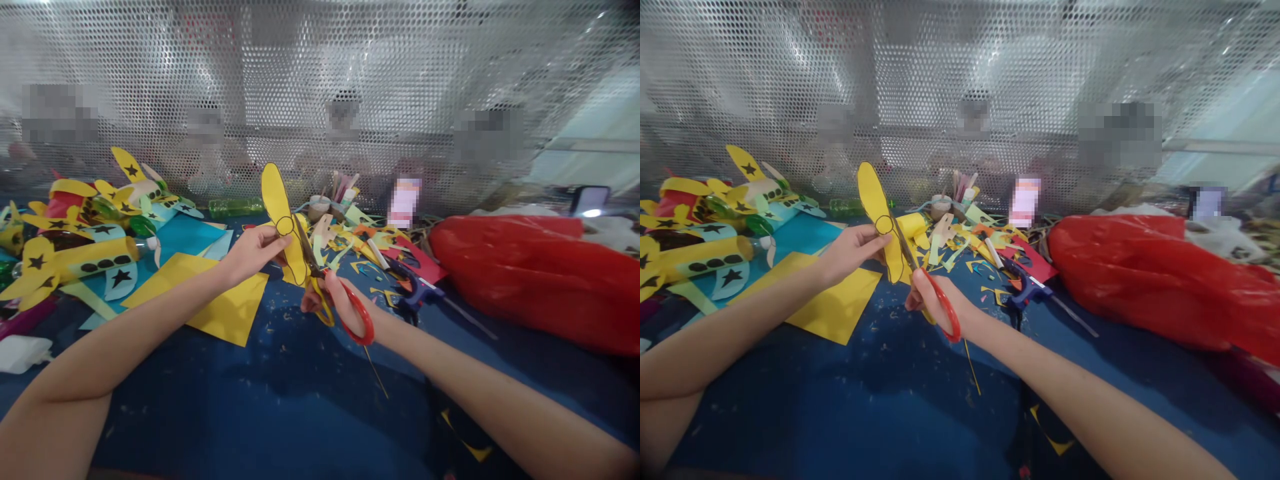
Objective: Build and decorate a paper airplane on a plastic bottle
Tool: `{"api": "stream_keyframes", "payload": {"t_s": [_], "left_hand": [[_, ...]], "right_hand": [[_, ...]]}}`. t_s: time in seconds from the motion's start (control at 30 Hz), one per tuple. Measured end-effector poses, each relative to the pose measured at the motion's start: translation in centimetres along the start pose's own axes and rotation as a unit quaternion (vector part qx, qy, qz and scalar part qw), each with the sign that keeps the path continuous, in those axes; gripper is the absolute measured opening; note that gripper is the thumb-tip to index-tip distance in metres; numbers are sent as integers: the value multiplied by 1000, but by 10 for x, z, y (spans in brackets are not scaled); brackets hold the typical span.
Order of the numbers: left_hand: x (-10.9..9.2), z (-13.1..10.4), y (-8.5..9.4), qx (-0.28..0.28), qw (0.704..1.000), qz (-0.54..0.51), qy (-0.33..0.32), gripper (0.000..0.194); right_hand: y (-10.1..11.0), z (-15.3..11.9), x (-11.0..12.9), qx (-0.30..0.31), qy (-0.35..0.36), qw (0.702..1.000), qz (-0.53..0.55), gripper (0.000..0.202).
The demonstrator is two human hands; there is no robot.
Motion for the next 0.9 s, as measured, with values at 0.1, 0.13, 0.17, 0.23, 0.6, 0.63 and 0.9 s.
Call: {"api": "stream_keyframes", "payload": {"t_s": [0.1, 0.13, 0.17, 0.23, 0.6, 0.63, 0.9], "left_hand": [[1, -1, 0, -1, 1000, -9, 5, 35], [1, -1, -1, 2, 1000, -12, 5, 35], [1, 0, -2, 5, 1000, -13, 5, 34], [1, 0, -3, 12, 1000, -12, 5, 34], [1, 1, -2, 8, 1000, 20, -3, 33], [1, 1, -3, 10, 1000, 19, -2, 34], [7, -1, -4, 14, 999, -35, 15, 36]], "right_hand": [[0, 0, 0, -1, -5, 1000, 4, 75], [1, 0, 0, -2, -8, 1000, 7, 75], [1, 0, -1, -3, -11, 1000, 7, 75], [1, -1, -1, -3, -14, 1000, 3, 76], [0, 0, 0, 1, 2, 1000, -9, 73], [0, 0, 0, -1, 2, 1000, -10, 73], [0, -1, -1, -15, 12, 1000, -18, 76]]}}
Point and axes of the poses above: each hand's wrist, its own z-axis towards the middle knuckle, its own y-axis out of the back of the hand, x = y × z, the point moved 10 cm from there along z, towards the middle knuckle, and after that the axes turned 3 degrees about x, right-handed, at the moved point
